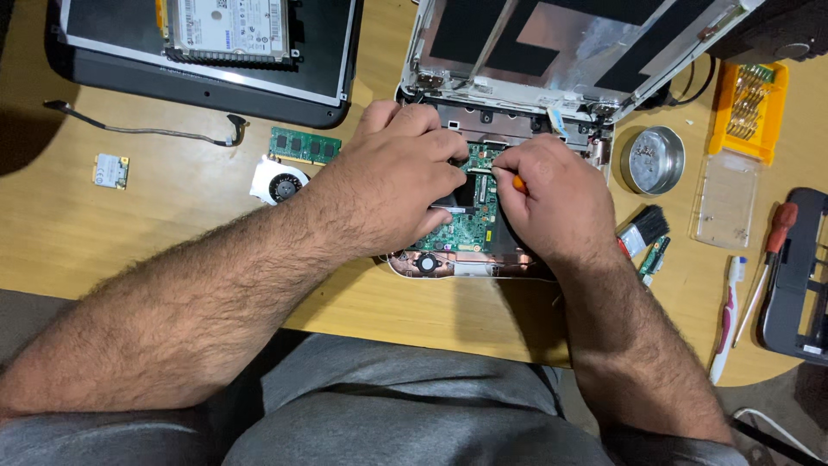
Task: The person removes a small circuit board from a disassembled laptop, cleans it with a toothbrush and a paintbrush, then reinserts it into the motherboard and secures it with a screwdriver.
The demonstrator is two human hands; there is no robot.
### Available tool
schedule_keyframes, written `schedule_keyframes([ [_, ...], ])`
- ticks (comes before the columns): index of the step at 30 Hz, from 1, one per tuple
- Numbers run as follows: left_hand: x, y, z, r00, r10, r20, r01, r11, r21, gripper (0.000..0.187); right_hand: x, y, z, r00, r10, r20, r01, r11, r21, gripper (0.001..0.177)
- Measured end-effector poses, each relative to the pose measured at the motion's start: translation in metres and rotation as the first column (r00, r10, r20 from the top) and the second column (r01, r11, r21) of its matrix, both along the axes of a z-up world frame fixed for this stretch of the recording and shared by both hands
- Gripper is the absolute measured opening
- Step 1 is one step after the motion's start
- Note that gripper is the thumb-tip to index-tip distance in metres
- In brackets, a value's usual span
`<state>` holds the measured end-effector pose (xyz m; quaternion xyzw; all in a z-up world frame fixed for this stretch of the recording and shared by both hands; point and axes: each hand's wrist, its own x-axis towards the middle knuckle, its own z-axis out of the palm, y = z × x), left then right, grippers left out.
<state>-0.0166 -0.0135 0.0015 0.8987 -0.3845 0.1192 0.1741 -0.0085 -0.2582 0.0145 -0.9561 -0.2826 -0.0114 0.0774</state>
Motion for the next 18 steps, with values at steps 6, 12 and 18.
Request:
schedule_keyframes([
  [6,-0.0001,-0.0001,-0.0013,1.000,0.004,0.027,-0.003,1.000,-0.015,0.035,0.0004,0.0025,0.0016,0.999,0.002,-0.033,-0.003,1.000,-0.010,0.011],
  [12,0.0004,-0.0001,-0.0033,1.000,0.000,0.026,0.001,1.000,-0.023,0.034,-0.0020,0.0021,0.0008,1.000,0.002,0.020,-0.001,1.000,-0.021,0.007],
  [18,-0.0004,-0.0007,-0.0009,1.000,0.010,0.013,-0.010,1.000,0.000,0.033,-0.0003,0.0050,0.0015,0.999,-0.034,-0.038,0.032,0.998,-0.063,0.010],
])
